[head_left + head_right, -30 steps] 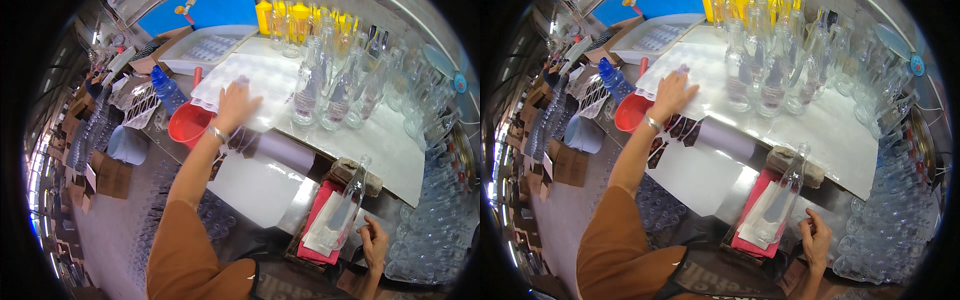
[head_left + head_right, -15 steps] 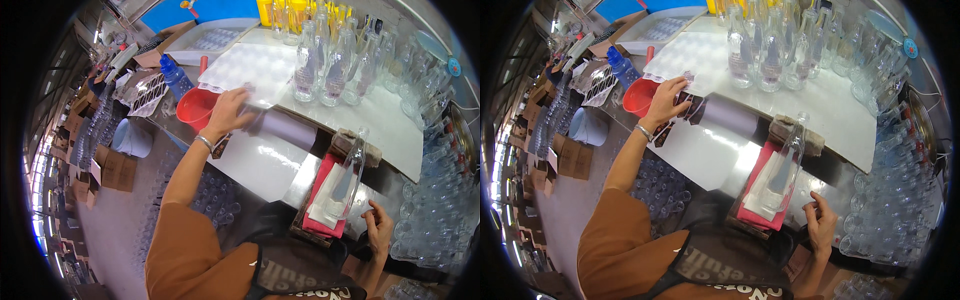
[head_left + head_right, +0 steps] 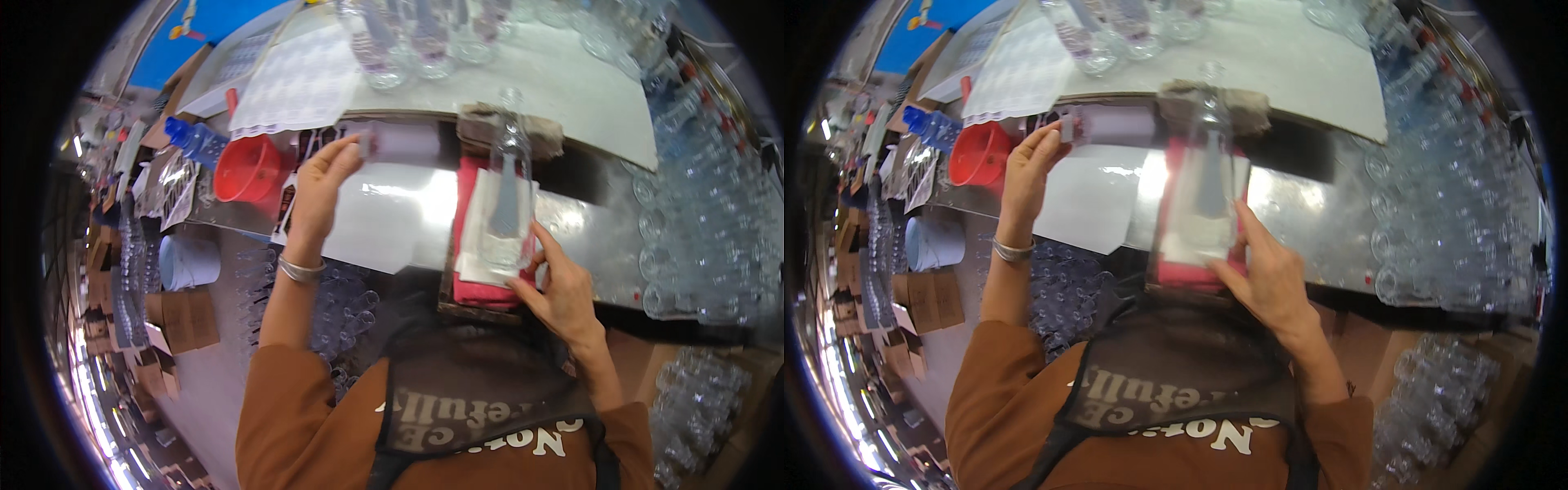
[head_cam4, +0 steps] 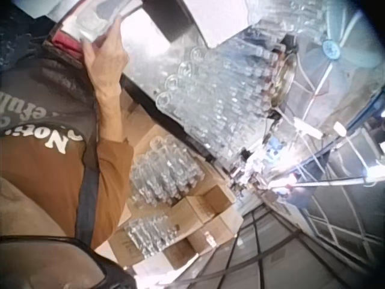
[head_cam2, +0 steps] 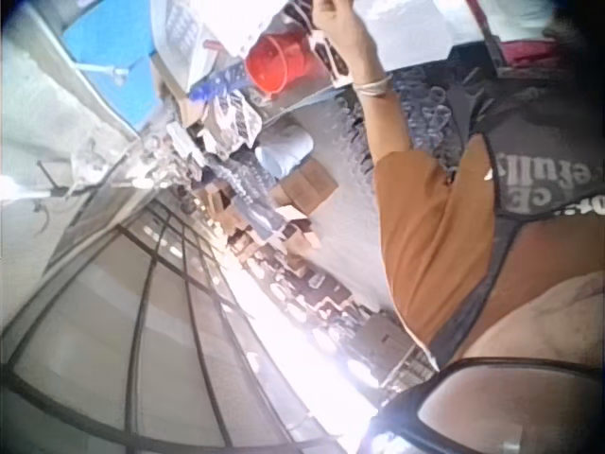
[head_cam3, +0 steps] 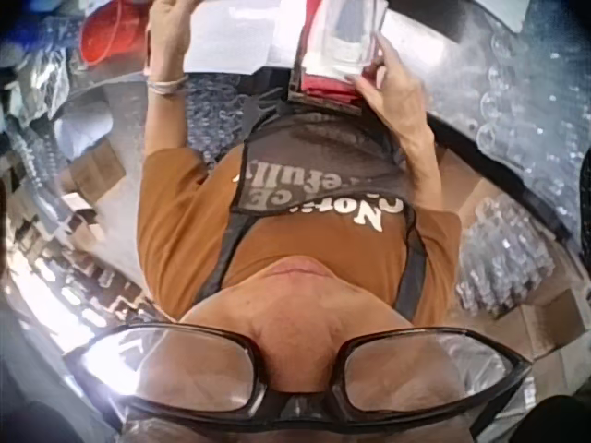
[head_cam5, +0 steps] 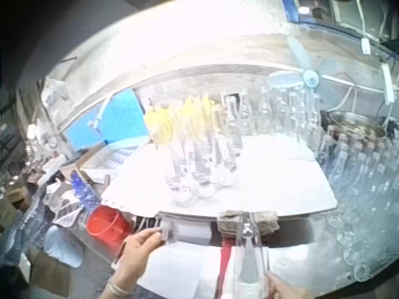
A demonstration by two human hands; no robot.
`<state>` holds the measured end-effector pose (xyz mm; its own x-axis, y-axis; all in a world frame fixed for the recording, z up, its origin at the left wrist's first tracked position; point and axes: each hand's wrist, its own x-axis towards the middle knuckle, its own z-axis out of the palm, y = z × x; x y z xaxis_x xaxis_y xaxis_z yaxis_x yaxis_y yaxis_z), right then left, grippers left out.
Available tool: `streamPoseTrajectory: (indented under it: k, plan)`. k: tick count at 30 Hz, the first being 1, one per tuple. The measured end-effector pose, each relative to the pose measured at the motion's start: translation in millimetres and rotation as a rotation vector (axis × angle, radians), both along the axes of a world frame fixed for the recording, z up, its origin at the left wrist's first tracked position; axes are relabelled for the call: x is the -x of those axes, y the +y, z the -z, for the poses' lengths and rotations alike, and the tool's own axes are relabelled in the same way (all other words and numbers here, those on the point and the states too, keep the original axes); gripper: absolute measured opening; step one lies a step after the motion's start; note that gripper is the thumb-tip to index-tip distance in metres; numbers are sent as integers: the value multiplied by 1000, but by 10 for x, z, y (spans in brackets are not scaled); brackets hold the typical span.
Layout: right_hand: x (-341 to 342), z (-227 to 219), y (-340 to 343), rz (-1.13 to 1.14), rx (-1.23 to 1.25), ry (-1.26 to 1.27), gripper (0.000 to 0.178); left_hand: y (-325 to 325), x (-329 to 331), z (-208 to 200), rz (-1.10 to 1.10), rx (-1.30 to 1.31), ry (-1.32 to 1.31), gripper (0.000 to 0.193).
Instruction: The person applies labels to clear plastic bottles one at a time. They pick up a bottle, smooth a label onto its surface, and place it on the table. The process repeats with multiple bottles in a consistent sequence.
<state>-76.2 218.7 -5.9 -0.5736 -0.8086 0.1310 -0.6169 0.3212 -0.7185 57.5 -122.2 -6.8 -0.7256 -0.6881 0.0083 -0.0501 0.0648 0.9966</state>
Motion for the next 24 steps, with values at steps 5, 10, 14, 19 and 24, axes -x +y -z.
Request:
streamPoseTrajectory:
  k: [5, 10, 14, 19, 24]
  plan:
    - [-52, 151, -45, 91, 112, 143, 71, 1105, 439, -430, 278, 747, 81, 47]
    - [-65, 181, -84, 102, 146, 165, 69, 1538, 353, -315, 399, 1111, -43, 56]
    - [-50, 200, -66, 79, 180, 135, 67, 1587, 270, -176, 470, 1048, 24, 46]
    - [135, 103, -5, 74, 173, -288, 52, 1352, 454, -76, 344, 820, 67, 40]
    - [382, 170, -171, 131, 300, -614, 38, 1288, 538, 91, 357, 549, 59, 53]
